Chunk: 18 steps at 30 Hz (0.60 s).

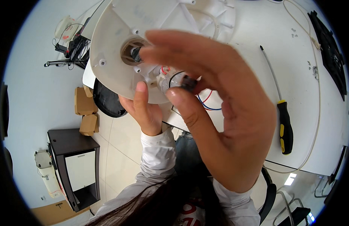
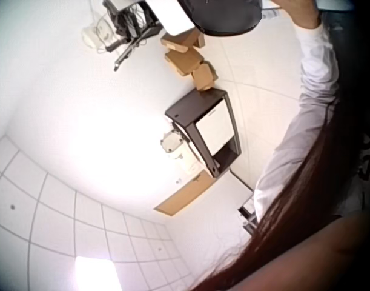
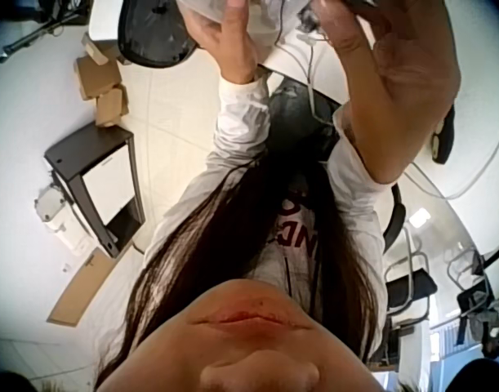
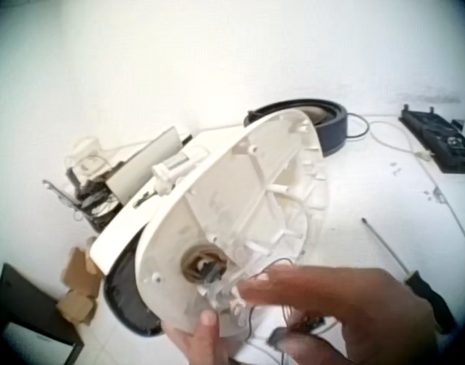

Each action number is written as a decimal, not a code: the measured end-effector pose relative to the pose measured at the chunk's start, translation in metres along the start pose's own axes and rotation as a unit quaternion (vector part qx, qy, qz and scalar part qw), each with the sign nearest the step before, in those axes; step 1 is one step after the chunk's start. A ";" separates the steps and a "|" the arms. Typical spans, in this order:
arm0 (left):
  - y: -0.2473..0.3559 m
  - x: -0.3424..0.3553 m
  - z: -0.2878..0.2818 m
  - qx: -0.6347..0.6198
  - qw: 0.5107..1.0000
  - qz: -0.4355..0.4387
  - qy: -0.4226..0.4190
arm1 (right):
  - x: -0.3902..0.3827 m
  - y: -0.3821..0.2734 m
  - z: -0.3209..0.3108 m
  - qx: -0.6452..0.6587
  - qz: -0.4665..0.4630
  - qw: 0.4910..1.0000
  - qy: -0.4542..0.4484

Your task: The person uses a screwdriver to remove and reinstall a small switch component inside a white plastic housing. They repeatedly unscrew, detach, and reattach the switch while manipulating internal wires, then tighten the screws again.

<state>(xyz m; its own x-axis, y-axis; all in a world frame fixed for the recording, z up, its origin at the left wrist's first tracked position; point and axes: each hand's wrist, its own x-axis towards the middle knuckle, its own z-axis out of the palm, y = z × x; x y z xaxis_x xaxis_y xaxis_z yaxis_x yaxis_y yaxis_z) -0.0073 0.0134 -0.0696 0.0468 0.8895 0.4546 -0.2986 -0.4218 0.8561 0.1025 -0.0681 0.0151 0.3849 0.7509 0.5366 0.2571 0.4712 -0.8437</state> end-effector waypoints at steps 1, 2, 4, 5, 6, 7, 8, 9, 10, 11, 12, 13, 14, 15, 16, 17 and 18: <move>-0.001 0.000 -0.001 -0.004 1.000 0.004 -0.005 | 0.000 0.000 0.001 0.007 0.032 0.999 0.032; -0.001 0.000 -0.001 0.005 1.000 0.005 -0.002 | -0.001 0.001 0.003 0.016 0.063 0.996 0.064; 0.000 0.000 -0.001 0.024 1.000 0.009 0.003 | 0.000 0.007 0.001 0.070 0.106 0.987 0.096; 0.000 0.000 0.000 0.023 1.000 0.006 0.006 | 0.001 0.012 0.001 0.118 0.104 0.983 0.094; 0.001 0.000 0.002 0.022 1.000 0.003 0.008 | 0.002 0.016 0.001 0.166 0.102 0.977 0.093; 0.002 0.000 0.003 0.020 1.000 -0.001 0.011 | 0.003 0.017 0.004 0.191 0.109 0.970 0.100; 0.004 0.000 0.003 0.016 1.000 -0.005 0.011 | 0.005 0.016 0.009 0.216 0.118 0.963 0.106; 0.005 0.000 0.004 0.012 1.000 -0.010 0.012 | 0.006 0.017 0.012 0.241 0.126 0.956 0.113; 0.006 0.000 0.004 0.008 1.000 -0.015 0.013 | 0.008 0.020 0.013 0.223 0.108 0.963 0.101; 0.006 0.000 0.003 0.008 1.000 -0.015 0.012 | 0.009 0.025 0.015 0.205 0.091 0.970 0.088; 0.006 0.000 0.002 0.008 1.000 -0.015 0.011 | 0.010 0.028 0.017 0.187 0.074 0.977 0.076; 0.006 0.000 0.001 0.007 1.000 -0.016 0.010 | 0.012 0.028 0.020 0.206 0.090 0.971 0.075; 0.006 0.000 0.002 0.011 1.000 -0.012 0.011 | 0.014 0.028 0.023 0.225 0.107 0.965 0.076; 0.006 0.000 0.004 0.015 1.000 -0.009 0.011 | 0.015 0.028 0.025 0.244 0.123 0.959 0.076; 0.006 0.001 0.005 0.019 1.000 -0.005 0.011 | 0.016 0.030 0.024 0.239 0.123 0.960 0.073; 0.007 0.001 0.005 0.014 1.000 -0.006 0.009 | 0.016 0.033 0.025 0.235 0.123 0.962 0.069; 0.008 0.001 0.005 0.009 1.000 -0.007 0.006 | 0.016 0.036 0.025 0.230 0.123 0.963 0.065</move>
<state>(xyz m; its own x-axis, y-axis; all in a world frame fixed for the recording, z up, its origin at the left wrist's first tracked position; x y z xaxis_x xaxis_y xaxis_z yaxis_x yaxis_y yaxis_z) -0.0046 0.0099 -0.0611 0.0395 0.8976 0.4390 -0.2809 -0.4117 0.8670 0.0956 -0.0277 -0.0066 0.5001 0.8154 0.2918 -0.2648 0.4648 -0.8449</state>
